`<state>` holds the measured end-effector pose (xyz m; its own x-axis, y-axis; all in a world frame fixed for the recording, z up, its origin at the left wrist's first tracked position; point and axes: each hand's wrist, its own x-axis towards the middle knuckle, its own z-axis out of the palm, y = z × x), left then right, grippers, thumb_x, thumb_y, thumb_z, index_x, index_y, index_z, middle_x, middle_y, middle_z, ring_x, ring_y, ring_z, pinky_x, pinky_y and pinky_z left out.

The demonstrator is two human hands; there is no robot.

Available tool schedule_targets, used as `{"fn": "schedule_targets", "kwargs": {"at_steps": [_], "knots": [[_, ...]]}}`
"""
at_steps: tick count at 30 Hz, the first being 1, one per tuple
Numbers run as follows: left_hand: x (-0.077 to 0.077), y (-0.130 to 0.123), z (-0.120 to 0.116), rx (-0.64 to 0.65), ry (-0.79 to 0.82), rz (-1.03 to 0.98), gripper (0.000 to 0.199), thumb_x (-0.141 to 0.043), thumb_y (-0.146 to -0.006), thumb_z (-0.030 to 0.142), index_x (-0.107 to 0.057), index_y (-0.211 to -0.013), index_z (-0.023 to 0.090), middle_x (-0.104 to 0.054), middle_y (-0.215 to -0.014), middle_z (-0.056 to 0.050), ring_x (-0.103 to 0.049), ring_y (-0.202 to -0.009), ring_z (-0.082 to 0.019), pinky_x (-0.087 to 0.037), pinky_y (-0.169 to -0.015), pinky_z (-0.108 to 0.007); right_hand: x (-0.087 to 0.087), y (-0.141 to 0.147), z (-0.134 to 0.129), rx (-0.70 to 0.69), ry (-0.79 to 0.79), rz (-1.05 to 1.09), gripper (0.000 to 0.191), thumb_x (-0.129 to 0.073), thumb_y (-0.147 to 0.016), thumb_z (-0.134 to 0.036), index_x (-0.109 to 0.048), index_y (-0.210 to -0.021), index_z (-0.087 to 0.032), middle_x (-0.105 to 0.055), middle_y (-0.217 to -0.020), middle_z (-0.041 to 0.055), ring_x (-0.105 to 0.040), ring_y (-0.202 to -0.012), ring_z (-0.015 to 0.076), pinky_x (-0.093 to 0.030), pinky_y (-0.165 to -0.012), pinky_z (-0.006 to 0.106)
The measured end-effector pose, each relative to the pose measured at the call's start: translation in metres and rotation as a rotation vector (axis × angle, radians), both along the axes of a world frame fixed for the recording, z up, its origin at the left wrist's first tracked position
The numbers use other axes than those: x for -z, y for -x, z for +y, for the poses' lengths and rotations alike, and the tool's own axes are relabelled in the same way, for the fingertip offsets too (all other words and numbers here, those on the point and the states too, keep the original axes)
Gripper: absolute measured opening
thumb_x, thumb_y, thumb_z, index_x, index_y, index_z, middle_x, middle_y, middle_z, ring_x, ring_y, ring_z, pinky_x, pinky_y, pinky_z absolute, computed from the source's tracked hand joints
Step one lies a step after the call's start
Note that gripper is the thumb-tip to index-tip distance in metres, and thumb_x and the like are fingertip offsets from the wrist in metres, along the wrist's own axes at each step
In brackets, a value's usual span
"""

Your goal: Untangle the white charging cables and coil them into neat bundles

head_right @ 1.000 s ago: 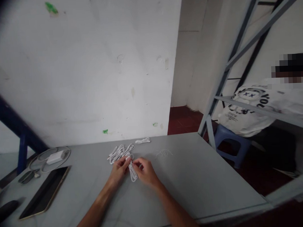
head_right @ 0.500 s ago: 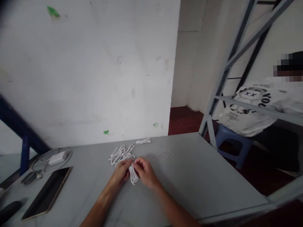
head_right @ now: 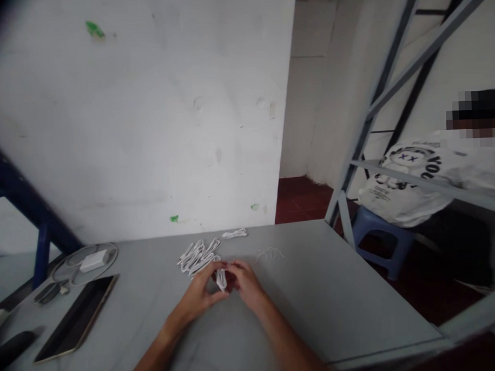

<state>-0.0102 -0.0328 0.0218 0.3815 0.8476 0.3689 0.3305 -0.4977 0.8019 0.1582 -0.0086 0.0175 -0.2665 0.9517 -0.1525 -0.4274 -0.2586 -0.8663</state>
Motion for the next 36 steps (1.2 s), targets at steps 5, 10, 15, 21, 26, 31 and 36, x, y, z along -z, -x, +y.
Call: {"fn": "schedule_targets", "kwargs": {"at_steps": [5,10,15,21,26,31,36], "knots": [[0.001,0.002,0.002,0.009,0.042,-0.045,0.033,-0.062,-0.097,0.052,-0.07,-0.105,0.021,-0.075,-0.1,-0.009,-0.069,-0.091,-0.026,-0.05,-0.086,-0.034,-0.01,-0.011,-0.005,-0.297,-0.097,-0.095,0.02,-0.071,-0.063,-0.035,-0.063,-0.07,-0.017,-0.061,-0.054,-0.0024,-0.055,-0.043,0.0124,-0.032,-0.038,0.021],[0.005,0.007,0.004,0.02,0.034,0.007,0.036,-0.063,-0.096,0.055,-0.069,-0.103,0.02,-0.072,-0.084,-0.006,-0.066,-0.077,-0.023,-0.047,-0.075,-0.032,-0.012,-0.007,-0.013,-0.408,-0.144,-0.179,0.029,-0.065,-0.07,-0.046,-0.061,-0.068,-0.017,-0.063,-0.056,-0.0008,-0.057,-0.043,0.0129,-0.033,-0.038,0.021],[-0.002,0.005,0.001,0.008,0.038,0.026,0.033,-0.07,-0.091,0.05,-0.069,-0.108,0.022,-0.075,-0.094,-0.007,-0.068,-0.086,-0.024,-0.049,-0.079,-0.033,-0.008,-0.009,-0.009,-0.371,-0.141,-0.185,0.028,-0.065,-0.07,-0.045,-0.06,-0.066,-0.018,-0.057,-0.048,-0.0045,-0.05,-0.037,0.01,-0.028,-0.036,0.021],[0.003,0.002,0.003,-0.023,0.231,-0.043,0.035,-0.065,-0.093,0.056,-0.062,-0.097,0.021,-0.063,-0.063,0.002,-0.054,-0.053,-0.015,-0.039,-0.052,-0.025,-0.006,-0.015,-0.002,-0.288,-0.221,-0.348,0.025,-0.061,-0.071,-0.036,-0.058,-0.054,-0.019,-0.052,-0.042,-0.0051,-0.04,-0.035,0.0087,-0.025,-0.037,0.022],[0.01,0.001,0.005,-0.024,0.535,-0.313,0.075,-0.066,-0.087,0.07,-0.041,-0.139,0.022,-0.052,-0.045,0.012,-0.039,-0.029,-0.011,-0.022,-0.034,-0.02,-0.01,-0.012,-0.006,-0.347,-0.423,-0.499,0.029,-0.056,-0.077,-0.039,-0.056,-0.054,-0.021,-0.05,-0.046,-0.0062,-0.041,-0.04,0.0094,-0.03,-0.043,0.022],[0.009,0.002,0.007,-0.084,0.535,-0.331,0.065,-0.066,-0.086,0.07,-0.052,-0.128,0.022,-0.063,-0.056,0.005,-0.044,-0.033,-0.011,-0.028,-0.033,-0.019,-0.01,-0.015,-0.007,-0.449,-0.411,-0.489,0.03,-0.05,-0.082,-0.044,-0.058,-0.065,-0.021,-0.057,-0.055,-0.0044,-0.049,-0.046,0.0106,-0.035,-0.047,0.022],[0.011,0.003,0.008,-0.082,0.387,-0.268,0.055,-0.07,-0.086,0.063,-0.063,-0.118,0.02,-0.058,-0.058,0.005,-0.047,-0.043,-0.011,-0.041,-0.039,-0.021,-0.009,-0.018,-0.006,-0.465,-0.198,-0.399,0.025,-0.057,-0.075,-0.042,-0.06,-0.066,-0.02,-0.06,-0.055,-0.0035,-0.049,-0.043,0.0098,-0.032,-0.045,0.022]]}}
